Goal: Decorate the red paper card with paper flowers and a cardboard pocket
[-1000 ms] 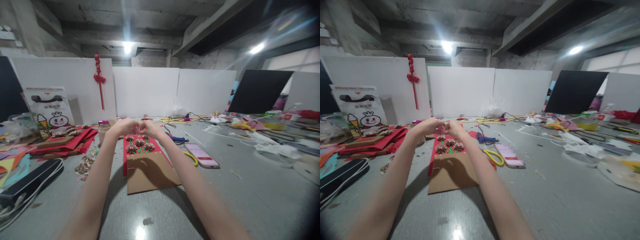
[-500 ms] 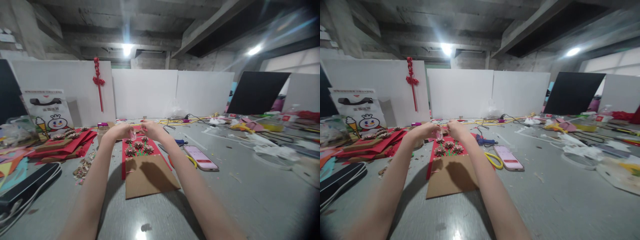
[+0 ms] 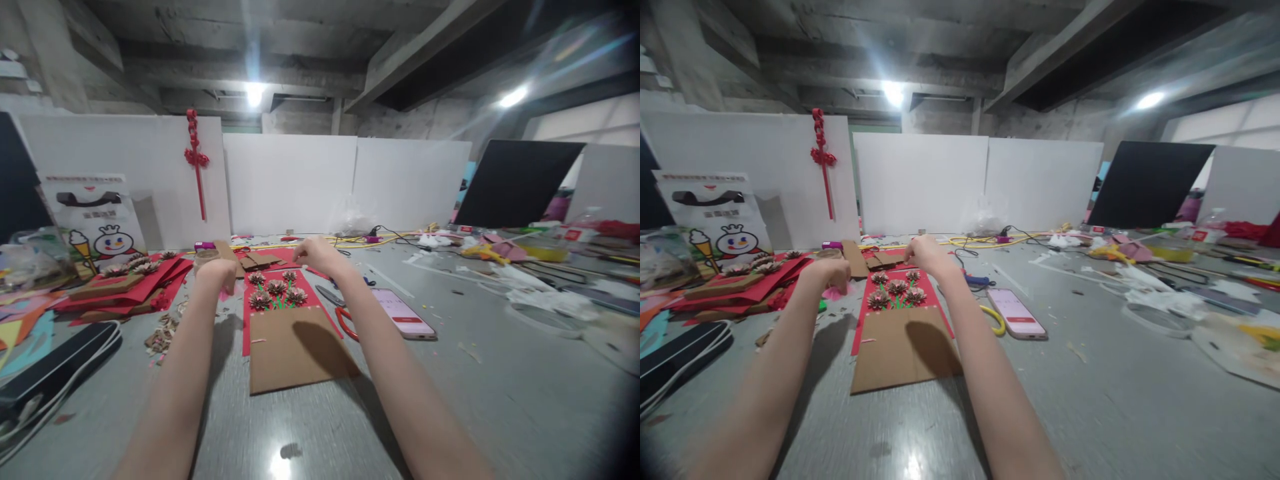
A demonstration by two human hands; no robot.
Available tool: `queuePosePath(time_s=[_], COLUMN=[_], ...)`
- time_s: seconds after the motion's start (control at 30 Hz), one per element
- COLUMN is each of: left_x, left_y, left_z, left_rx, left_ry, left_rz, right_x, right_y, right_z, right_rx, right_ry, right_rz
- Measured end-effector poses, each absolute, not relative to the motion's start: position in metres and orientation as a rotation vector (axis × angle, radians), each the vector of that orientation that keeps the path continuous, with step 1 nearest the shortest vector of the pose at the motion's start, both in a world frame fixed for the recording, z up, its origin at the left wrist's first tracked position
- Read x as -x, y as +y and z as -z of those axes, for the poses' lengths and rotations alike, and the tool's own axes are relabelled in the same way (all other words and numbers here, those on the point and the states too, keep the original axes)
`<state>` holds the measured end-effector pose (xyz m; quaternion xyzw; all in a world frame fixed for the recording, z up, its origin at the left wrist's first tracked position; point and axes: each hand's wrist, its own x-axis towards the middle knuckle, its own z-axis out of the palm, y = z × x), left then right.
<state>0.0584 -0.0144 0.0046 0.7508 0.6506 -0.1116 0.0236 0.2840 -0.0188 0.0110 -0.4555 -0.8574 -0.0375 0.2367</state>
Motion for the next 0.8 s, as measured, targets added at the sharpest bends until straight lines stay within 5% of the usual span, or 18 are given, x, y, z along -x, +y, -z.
queuePosePath(time_s=[0.3, 0.8], left_x=[-0.056, -0.083], left_y=[-0.015, -0.021], left_z=[-0.004, -0.017], left_rx=[-2.304, -2.700], left_ry=[1.946, 1.271], left_rz=[0.283, -0.422], right_x=[-0.284, -0.260], right_y=[-0.027, -0.037], right_z=[-0.014, -0.016], right_rx=[1.285, 0.924], right_ry=[-2.354, -2.196], right_rz=[0.074, -0.123])
